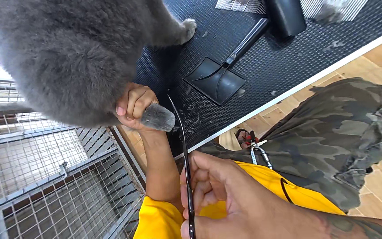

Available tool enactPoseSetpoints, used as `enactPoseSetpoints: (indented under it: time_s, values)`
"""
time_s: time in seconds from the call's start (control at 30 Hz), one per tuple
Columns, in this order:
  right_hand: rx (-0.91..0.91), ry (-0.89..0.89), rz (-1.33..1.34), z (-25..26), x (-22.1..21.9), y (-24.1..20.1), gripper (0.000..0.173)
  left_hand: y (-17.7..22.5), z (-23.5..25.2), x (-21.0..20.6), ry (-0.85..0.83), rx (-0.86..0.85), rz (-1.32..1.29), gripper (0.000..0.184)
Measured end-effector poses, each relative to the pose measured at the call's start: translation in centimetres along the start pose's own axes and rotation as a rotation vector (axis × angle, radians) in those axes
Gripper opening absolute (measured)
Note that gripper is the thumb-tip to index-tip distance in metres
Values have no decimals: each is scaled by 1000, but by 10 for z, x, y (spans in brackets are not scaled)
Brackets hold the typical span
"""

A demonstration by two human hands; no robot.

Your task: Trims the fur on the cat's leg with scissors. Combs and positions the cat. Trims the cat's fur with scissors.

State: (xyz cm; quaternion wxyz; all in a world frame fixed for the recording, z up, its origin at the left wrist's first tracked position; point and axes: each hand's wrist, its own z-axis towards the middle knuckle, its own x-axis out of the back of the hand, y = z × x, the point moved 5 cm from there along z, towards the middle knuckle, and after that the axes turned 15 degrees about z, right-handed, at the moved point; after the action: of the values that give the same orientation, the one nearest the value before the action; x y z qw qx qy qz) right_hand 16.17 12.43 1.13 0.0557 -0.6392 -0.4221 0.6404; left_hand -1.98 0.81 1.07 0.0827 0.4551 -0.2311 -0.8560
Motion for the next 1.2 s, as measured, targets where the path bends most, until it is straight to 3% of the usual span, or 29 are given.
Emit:
enactPoseSetpoints:
  time_s: [0.13,0.33,0.47,0.57,0.7,0.83,0.97,1.03,1.1,1.13,1.2]
  values:
    - [-50,-17,-15,-1,-1,0,47,0,-10,1,64,0,134,28]
    - [-93,23,-59,-3,2,0,45,-1,-1,0,50,31,-49,21]
    - [-21,2,-36,-5,3,-1,47,0,-6,-2,33,86,-45,23]
    - [-43,-6,-66,-5,2,-2,46,-1,-1,-1,23,10,-29,23]
    - [-105,27,-83,-7,4,-1,45,-1,-6,-2,2,50,-26,25]
    - [-55,-19,-134,-11,14,-4,44,0,-2,0,30,2,-56,26]
    - [-12,-165,-191,-15,43,-19,63,2,-5,-2,117,20,-104,26]
    - [-36,-147,-152,-18,61,-29,53,2,-7,-2,147,45,-134,28]
    - [-48,-15,-137,-21,77,-37,16,2,-8,-1,165,73,-157,29]
    - [-63,44,-121,-21,82,-40,10,3,-9,-1,165,84,-149,30]
    - [-103,48,-144,-20,89,-48,25,4,-8,-1,171,98,-149,31]
